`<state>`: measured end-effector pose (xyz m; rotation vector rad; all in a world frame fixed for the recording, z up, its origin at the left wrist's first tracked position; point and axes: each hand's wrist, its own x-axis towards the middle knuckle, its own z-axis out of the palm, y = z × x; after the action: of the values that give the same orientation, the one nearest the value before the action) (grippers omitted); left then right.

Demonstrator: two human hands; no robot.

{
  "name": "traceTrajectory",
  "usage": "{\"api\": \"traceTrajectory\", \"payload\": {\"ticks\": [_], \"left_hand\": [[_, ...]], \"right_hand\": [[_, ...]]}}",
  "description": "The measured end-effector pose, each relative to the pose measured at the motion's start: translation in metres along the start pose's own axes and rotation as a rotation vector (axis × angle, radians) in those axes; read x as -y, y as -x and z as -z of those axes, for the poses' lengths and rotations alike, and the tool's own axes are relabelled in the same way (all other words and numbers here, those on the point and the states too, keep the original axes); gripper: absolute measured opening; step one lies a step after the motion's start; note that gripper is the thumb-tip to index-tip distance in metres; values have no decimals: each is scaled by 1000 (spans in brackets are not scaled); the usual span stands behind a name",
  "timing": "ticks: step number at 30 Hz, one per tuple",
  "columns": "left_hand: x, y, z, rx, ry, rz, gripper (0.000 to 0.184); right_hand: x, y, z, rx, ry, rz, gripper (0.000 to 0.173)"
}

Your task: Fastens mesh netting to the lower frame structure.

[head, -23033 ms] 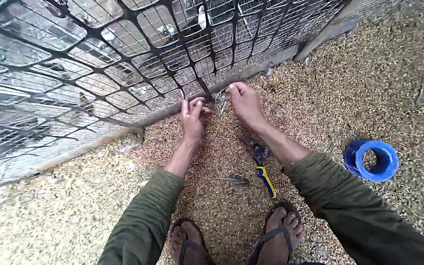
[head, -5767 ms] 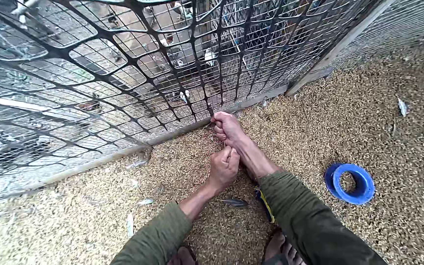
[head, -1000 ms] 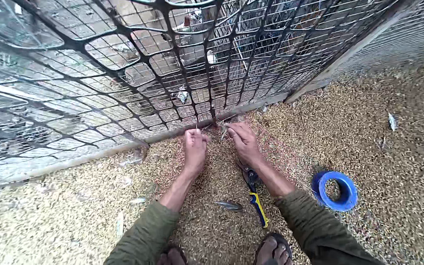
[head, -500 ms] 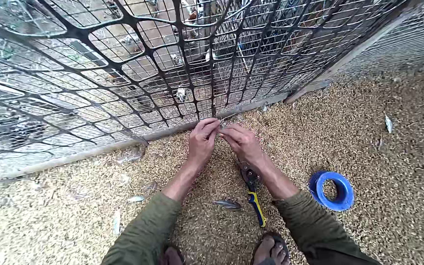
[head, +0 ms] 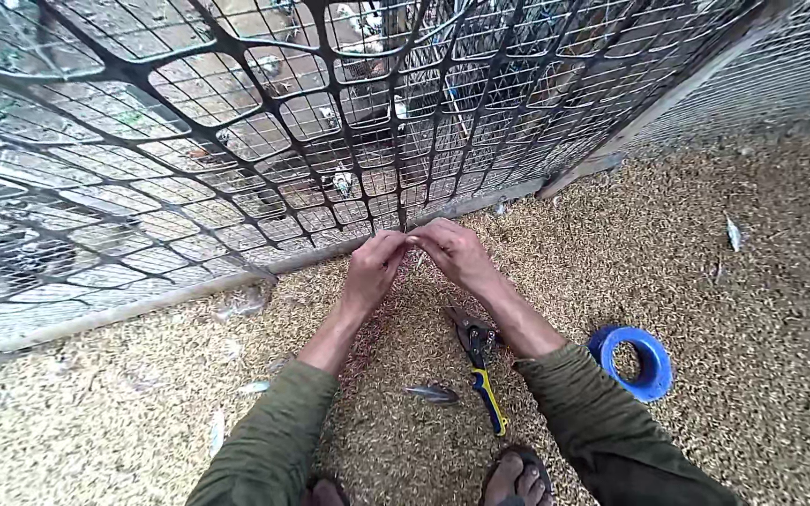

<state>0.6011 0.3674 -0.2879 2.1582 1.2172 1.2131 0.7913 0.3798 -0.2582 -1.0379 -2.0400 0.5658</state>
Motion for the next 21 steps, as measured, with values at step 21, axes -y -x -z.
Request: {"api": "traceTrajectory", "payload": {"ticks": [21], "left_hand": [[12, 7, -21, -216, -12, -156, 14]], "right_hand": [[23, -26, 11, 174, -517, -914, 35]]}}
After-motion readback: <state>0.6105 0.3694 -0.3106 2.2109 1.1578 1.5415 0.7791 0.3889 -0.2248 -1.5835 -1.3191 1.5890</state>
